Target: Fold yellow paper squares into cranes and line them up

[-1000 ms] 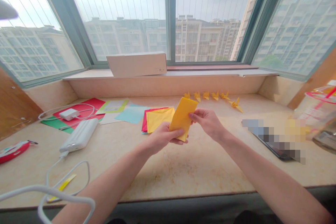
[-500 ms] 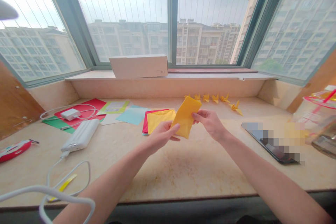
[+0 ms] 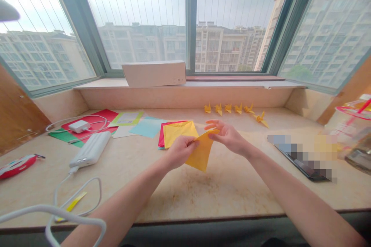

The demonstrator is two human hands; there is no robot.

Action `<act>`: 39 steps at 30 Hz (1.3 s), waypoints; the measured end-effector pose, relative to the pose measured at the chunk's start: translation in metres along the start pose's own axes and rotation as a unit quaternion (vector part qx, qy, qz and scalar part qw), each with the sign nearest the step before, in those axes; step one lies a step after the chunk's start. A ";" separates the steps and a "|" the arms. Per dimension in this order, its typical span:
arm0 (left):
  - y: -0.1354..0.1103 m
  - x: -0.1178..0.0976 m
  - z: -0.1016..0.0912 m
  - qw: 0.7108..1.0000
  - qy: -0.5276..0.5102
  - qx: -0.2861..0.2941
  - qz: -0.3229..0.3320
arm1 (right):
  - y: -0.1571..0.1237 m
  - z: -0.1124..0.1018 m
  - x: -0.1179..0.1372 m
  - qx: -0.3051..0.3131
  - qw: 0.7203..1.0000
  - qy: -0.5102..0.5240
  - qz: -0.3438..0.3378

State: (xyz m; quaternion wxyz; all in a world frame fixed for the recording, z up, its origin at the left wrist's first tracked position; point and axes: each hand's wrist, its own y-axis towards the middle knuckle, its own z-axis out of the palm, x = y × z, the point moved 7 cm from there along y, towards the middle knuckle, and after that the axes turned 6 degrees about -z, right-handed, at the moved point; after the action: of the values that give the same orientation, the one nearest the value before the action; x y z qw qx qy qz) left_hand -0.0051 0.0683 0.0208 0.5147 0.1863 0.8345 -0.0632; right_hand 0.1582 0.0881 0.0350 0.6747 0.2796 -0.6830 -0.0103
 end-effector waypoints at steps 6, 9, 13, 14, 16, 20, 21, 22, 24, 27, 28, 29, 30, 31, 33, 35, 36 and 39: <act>-0.002 0.004 0.006 0.997 -0.059 0.038 -0.045 | -0.002 0.004 0.003 0.049 0.997 -0.038 -0.050; -0.004 0.001 0.009 0.986 -0.146 0.064 -0.048 | -0.003 0.002 0.007 0.033 0.995 -0.052 -0.083; -0.007 -0.003 0.012 0.962 -0.251 0.099 -0.044 | -0.005 0.002 0.014 0.015 0.989 -0.087 -0.118; -0.007 -0.003 0.012 0.956 -0.272 0.101 -0.045 | -0.005 0.002 0.016 0.013 0.988 -0.095 -0.124; -0.007 -0.002 0.012 0.951 -0.291 0.097 -0.046 | -0.006 0.003 0.017 0.012 0.986 -0.103 -0.129; -0.003 0.004 0.008 0.973 -0.222 0.045 -0.052 | -0.005 0.005 0.016 0.015 0.991 -0.071 -0.113; -0.002 0.004 0.006 0.978 -0.202 0.028 -0.051 | -0.004 0.005 0.015 0.011 0.993 -0.057 -0.106; -0.001 0.004 0.004 0.981 -0.187 0.013 -0.048 | -0.004 0.005 0.015 0.003 0.994 -0.044 -0.097; -0.001 0.003 0.000 0.983 -0.176 -0.013 -0.043 | -0.002 0.000 0.014 -0.027 0.996 -0.022 -0.078; -0.002 0.000 -0.004 0.983 -0.174 -0.041 -0.043 | -0.001 -0.008 0.012 -0.072 0.996 0.008 -0.045; -0.002 0.000 -0.005 0.983 -0.175 -0.045 -0.041 | -0.001 -0.010 0.012 -0.077 0.996 0.018 -0.036; -0.002 -0.001 -0.005 0.983 -0.174 -0.047 -0.040 | -0.001 -0.010 0.012 -0.075 0.996 0.027 -0.029; -0.002 -0.001 -0.006 0.983 -0.173 -0.050 -0.037 | -0.001 -0.008 0.012 -0.067 0.997 0.031 -0.022; -0.002 -0.001 -0.006 0.983 -0.171 -0.053 -0.034 | -0.001 -0.006 0.012 -0.056 0.998 0.032 -0.015; -0.002 -0.001 -0.006 0.984 -0.168 -0.057 -0.025 | -0.002 -0.001 0.012 -0.037 0.999 0.023 -0.007; -0.002 -0.002 -0.005 0.984 -0.167 -0.059 -0.015 | -0.002 0.001 0.014 -0.041 0.999 0.015 -0.007; -0.002 -0.002 -0.005 0.984 -0.166 -0.061 -0.011 | -0.002 0.001 0.015 -0.051 0.999 0.011 -0.009; -0.003 -0.005 -0.006 0.985 -0.158 -0.067 -0.003 | -0.001 -0.003 0.017 -0.085 0.996 -0.001 -0.018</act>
State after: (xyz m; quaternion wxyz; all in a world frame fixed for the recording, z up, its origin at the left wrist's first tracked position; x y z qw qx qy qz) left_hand -0.0087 0.0661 0.0278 0.6509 0.1363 0.7459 -0.0374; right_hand 0.1622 0.0811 0.0502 0.6950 0.2330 -0.6754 -0.0809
